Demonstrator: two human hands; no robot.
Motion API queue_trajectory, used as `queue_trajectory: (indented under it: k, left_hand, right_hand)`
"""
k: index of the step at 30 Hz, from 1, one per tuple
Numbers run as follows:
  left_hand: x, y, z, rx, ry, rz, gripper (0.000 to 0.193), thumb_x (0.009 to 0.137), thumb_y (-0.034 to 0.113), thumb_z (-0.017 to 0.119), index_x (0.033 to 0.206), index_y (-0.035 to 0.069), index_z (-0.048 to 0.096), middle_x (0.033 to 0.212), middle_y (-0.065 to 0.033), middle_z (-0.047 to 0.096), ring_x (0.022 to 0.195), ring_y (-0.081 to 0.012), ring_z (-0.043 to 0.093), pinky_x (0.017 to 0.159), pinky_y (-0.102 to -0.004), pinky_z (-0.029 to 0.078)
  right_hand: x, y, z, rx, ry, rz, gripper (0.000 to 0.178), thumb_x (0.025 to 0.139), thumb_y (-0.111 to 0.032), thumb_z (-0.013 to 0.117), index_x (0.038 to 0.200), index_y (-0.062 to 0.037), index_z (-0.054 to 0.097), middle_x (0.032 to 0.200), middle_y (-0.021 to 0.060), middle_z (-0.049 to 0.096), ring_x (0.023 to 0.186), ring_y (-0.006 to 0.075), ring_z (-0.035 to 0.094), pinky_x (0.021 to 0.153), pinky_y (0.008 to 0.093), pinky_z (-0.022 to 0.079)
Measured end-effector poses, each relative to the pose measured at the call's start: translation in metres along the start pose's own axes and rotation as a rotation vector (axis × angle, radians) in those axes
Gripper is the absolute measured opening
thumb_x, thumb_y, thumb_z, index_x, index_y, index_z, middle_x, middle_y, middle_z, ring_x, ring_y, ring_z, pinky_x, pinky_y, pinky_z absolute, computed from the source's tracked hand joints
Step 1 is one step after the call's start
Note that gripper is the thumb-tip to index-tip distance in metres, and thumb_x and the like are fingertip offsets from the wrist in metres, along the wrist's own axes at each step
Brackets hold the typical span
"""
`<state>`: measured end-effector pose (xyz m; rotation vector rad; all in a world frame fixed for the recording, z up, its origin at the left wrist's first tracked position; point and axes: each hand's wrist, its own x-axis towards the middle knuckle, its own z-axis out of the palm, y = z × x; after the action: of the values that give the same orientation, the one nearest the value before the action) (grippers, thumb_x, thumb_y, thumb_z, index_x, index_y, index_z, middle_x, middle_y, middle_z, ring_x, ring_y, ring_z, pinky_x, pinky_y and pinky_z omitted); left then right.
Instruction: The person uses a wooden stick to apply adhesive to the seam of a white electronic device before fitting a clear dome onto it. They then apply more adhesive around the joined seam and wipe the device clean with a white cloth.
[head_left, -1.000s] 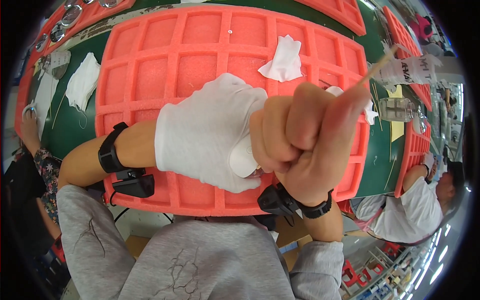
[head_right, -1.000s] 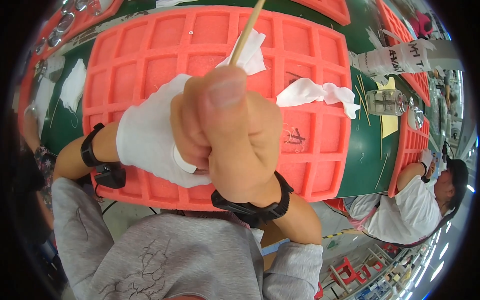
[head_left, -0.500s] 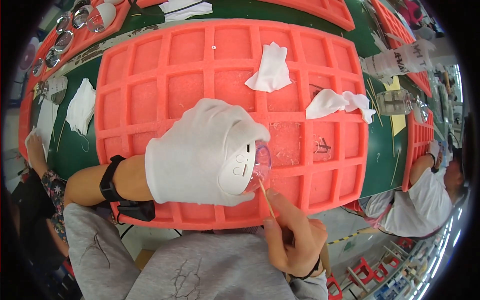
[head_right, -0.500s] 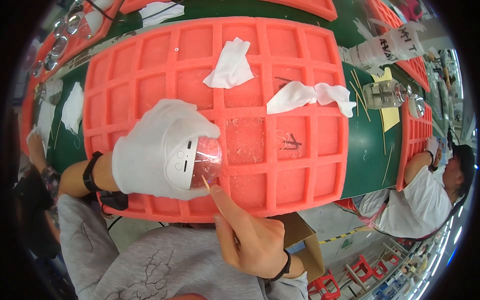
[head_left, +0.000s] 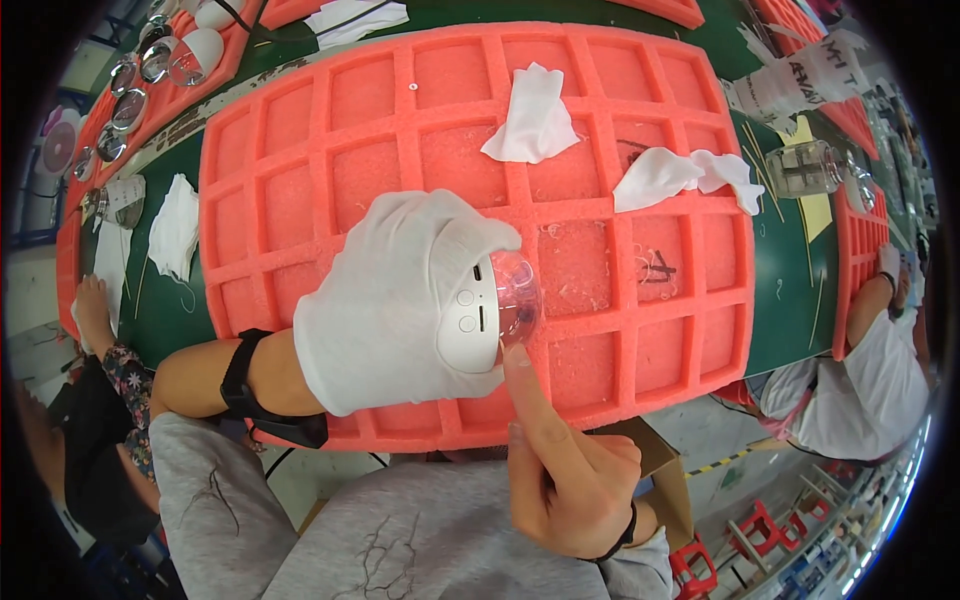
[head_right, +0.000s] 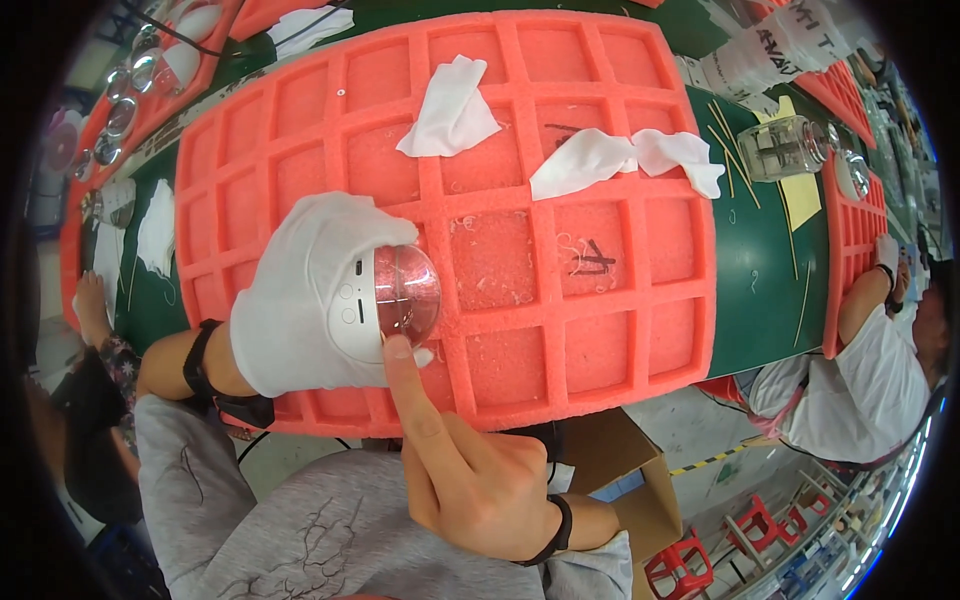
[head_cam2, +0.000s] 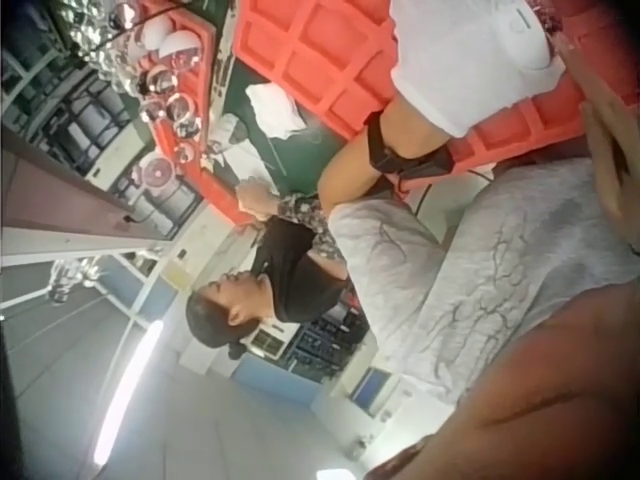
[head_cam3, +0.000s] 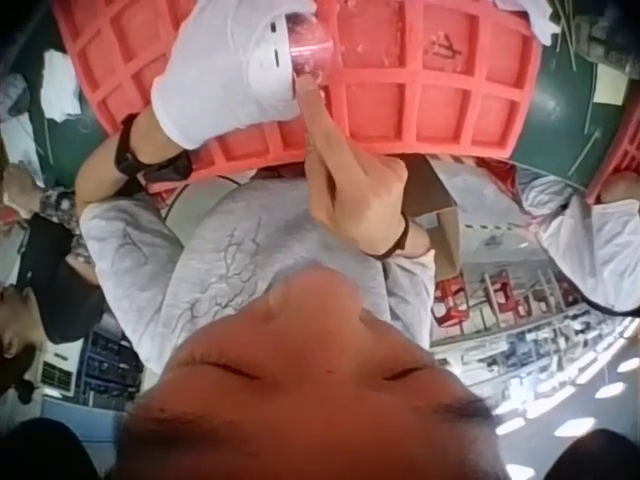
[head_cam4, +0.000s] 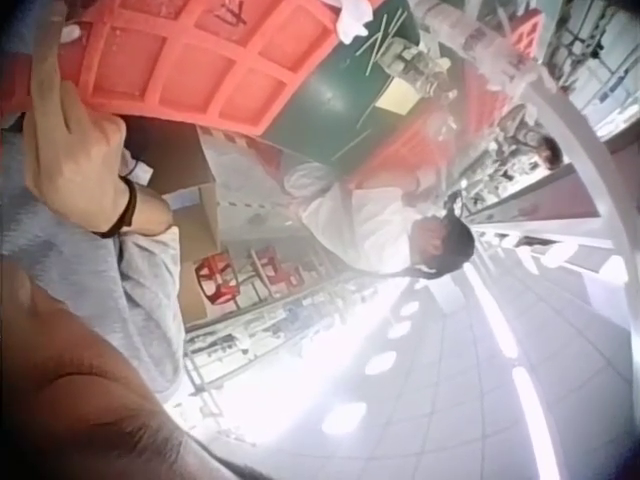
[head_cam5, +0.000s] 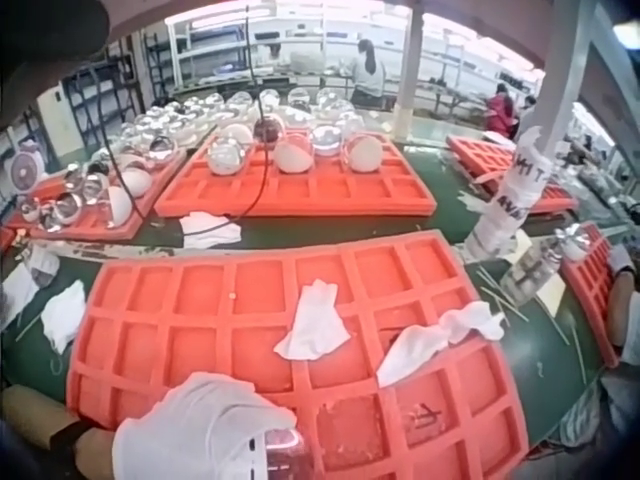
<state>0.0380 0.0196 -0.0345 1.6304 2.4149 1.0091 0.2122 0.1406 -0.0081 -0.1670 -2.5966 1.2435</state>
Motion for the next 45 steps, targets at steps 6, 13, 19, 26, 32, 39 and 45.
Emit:
queue_trajectory:
  k: [6,13,19,26,32,39,45]
  left_hand:
    - [0.001,0.0,-0.001,-0.036,-0.021,-0.03,0.058,0.06,0.025,0.084,0.112,0.012,0.061,0.099,-0.0101,0.056,0.09,-0.0315,0.058,0.086,-0.0431,0.046]
    - [0.0,0.004,-0.003,-0.04,-0.059,-0.086,0.059,0.06,0.026,0.084,0.112,0.012,0.061,0.1,-0.011,0.056,0.093,-0.0335,0.058,0.087,-0.0442,0.047]
    - [-0.001,0.001,0.0,-0.043,-0.05,-0.106,0.061,0.06,0.025,0.085,0.114,0.012,0.06,0.101,-0.0115,0.055,0.095,-0.035,0.057,0.087,-0.0456,0.047]
    - [0.0,0.003,0.0,-0.042,-0.044,-0.08,0.064,0.06,0.028,0.086,0.116,0.012,0.059,0.102,-0.0124,0.055,0.095,-0.0349,0.057,0.086,-0.0456,0.047]
    - [-0.001,0.0,0.0,-0.047,-0.056,-0.07,0.067,0.059,0.029,0.086,0.118,0.012,0.057,0.102,-0.0128,0.054,0.093,-0.0349,0.057,0.085,-0.0454,0.046]
    - [0.002,0.001,-0.006,-0.023,-0.104,-0.053,0.082,0.056,0.03,0.095,0.124,0.01,0.055,0.104,-0.0109,0.058,0.091,-0.0328,0.057,0.081,-0.0418,0.047]
    - [0.001,0.005,-0.005,0.02,-0.084,-0.051,0.079,0.057,0.028,0.095,0.123,0.011,0.055,0.105,-0.0108,0.058,0.092,-0.0328,0.057,0.081,-0.0421,0.047]
  right_hand:
    - [0.007,-0.007,-0.005,-0.012,-0.011,0.024,0.06,0.071,0.018,0.059,0.131,0.0091,0.064,0.055,0.0049,0.054,0.039,0.0119,0.041,0.048,0.0188,0.038]
    - [0.004,-0.013,-0.009,-0.113,-0.025,0.042,0.062,0.07,0.018,0.061,0.13,0.0051,0.066,0.051,0.0029,0.048,0.038,0.0131,0.039,0.047,0.0192,0.036]
    - [0.009,-0.014,-0.011,-0.143,-0.011,0.055,0.062,0.067,0.017,0.063,0.128,0.0018,0.07,0.049,0.0026,0.045,0.037,0.0133,0.035,0.045,0.0206,0.034]
    - [0.009,-0.021,-0.014,-0.208,-0.01,0.076,0.063,0.065,0.016,0.064,0.125,-0.0008,0.072,0.046,0.0015,0.042,0.035,0.0136,0.032,0.043,0.023,0.031]
    - [0.008,-0.008,-0.008,-0.096,0.035,0.005,0.062,0.064,0.018,0.064,0.124,0.0033,0.071,0.048,0.0025,0.045,0.036,0.0129,0.033,0.043,0.0227,0.033]
    - [0.005,-0.002,-0.001,-0.062,0.075,-0.036,0.059,0.065,0.019,0.063,0.123,0.0074,0.07,0.051,0.0035,0.047,0.036,0.0125,0.034,0.044,0.0207,0.034]
    - [0.006,-0.003,0.0,-0.066,0.094,-0.035,0.057,0.067,0.02,0.064,0.122,0.0081,0.07,0.05,0.0034,0.045,0.036,0.0129,0.035,0.044,0.0201,0.035]
